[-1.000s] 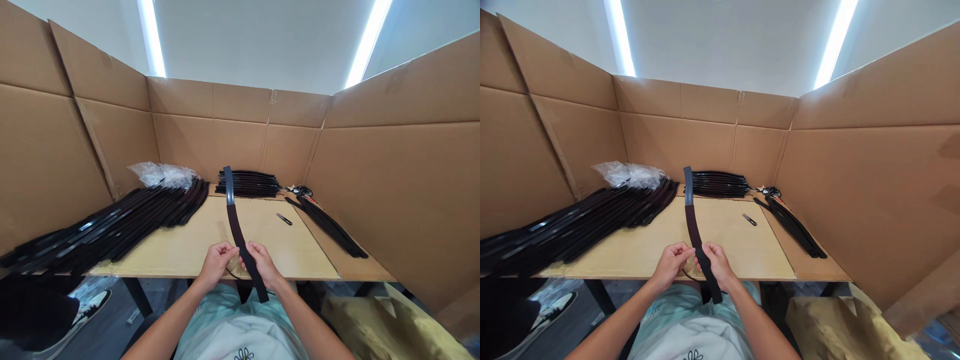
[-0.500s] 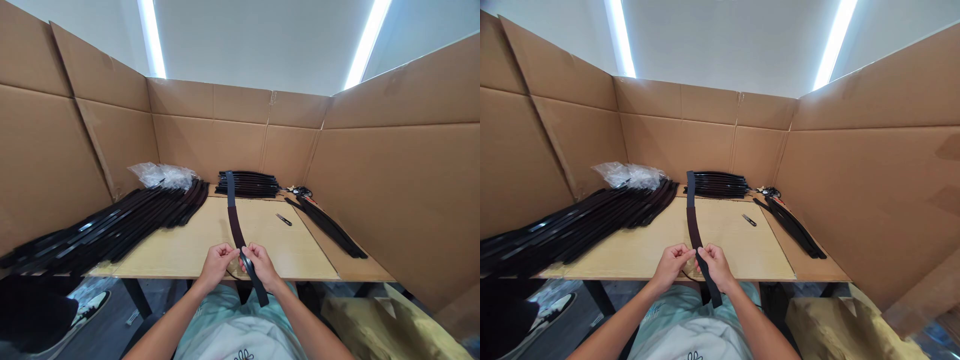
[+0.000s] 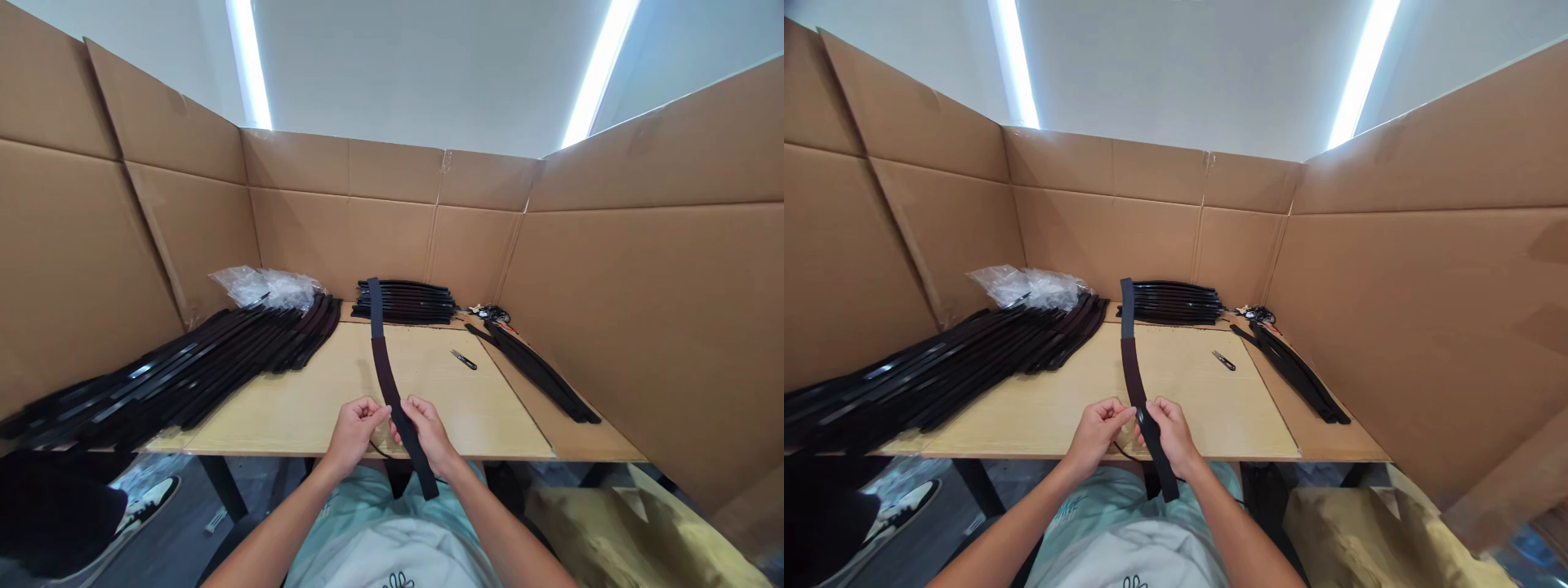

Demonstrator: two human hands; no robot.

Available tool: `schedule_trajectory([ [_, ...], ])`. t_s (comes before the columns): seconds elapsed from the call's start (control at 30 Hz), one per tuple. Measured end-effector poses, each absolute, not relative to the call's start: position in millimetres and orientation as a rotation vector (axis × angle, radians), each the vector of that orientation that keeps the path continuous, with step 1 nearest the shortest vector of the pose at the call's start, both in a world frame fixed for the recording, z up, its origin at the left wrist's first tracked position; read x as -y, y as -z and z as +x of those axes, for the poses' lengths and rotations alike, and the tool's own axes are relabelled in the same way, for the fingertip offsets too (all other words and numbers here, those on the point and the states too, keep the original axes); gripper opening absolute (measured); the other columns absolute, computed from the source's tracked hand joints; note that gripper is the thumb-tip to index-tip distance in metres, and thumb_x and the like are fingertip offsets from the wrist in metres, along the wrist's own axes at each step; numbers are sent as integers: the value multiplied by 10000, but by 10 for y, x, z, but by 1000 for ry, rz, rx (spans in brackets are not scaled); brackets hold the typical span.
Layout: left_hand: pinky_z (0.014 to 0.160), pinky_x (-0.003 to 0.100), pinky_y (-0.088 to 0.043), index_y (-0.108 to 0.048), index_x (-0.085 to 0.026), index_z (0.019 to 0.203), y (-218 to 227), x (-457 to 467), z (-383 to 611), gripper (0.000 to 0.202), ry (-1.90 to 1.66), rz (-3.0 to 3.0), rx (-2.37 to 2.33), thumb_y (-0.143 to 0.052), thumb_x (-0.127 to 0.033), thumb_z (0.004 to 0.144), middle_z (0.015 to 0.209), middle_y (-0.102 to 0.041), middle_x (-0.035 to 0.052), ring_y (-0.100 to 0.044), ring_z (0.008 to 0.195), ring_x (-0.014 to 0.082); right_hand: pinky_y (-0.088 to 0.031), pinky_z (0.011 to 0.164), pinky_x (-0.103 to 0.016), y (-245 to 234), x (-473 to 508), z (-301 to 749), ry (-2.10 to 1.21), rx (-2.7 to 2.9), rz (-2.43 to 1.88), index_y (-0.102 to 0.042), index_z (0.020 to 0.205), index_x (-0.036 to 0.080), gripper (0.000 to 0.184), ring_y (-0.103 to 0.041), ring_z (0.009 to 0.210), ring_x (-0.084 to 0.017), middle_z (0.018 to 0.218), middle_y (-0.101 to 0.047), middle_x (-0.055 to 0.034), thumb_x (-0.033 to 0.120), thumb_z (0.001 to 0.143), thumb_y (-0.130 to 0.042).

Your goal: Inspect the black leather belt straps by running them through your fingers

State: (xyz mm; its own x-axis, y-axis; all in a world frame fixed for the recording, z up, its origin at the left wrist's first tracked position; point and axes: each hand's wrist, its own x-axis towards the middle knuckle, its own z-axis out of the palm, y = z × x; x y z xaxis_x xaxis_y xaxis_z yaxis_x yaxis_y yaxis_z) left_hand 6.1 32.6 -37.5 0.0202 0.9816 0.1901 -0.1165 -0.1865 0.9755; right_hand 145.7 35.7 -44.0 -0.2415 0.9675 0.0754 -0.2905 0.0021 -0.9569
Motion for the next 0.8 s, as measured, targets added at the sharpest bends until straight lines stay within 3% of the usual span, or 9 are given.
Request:
schedule_trajectory([
  [0.3,389,200,-144,-497,-166,504,338,-317,70,411,-1377,1219,-991,-747,-480,597,412,-384,-77,-253,389,56,-396,472,-198,440,-325,1447,-1528,1105,-741,-441,678,202,393,-555,475,-101,583,-640,17,516,701,-676],
  [0.67,392,204,-126,-483,-157,518,375,-365,42,446,-1354,1130,-890,-717,-520,629,408,-277,-104,-182,389,41,-510,502,-256,375,-304,1453,-1533,1107,-696,-519,722,193,368,-560,535,-117,656,-652,9,422,613,-786],
  [0.8,394,196,-177,-556,-141,554,356,-358,40,377,-1356,1161,-918,-784,-442,566,446,-410,-76,-272,399,45,-469,452,-202,384,-323,1459,-1549,1101,-722,-541,705,185,357,-526,523,-96,610,-596,39,395,590,-805],
])
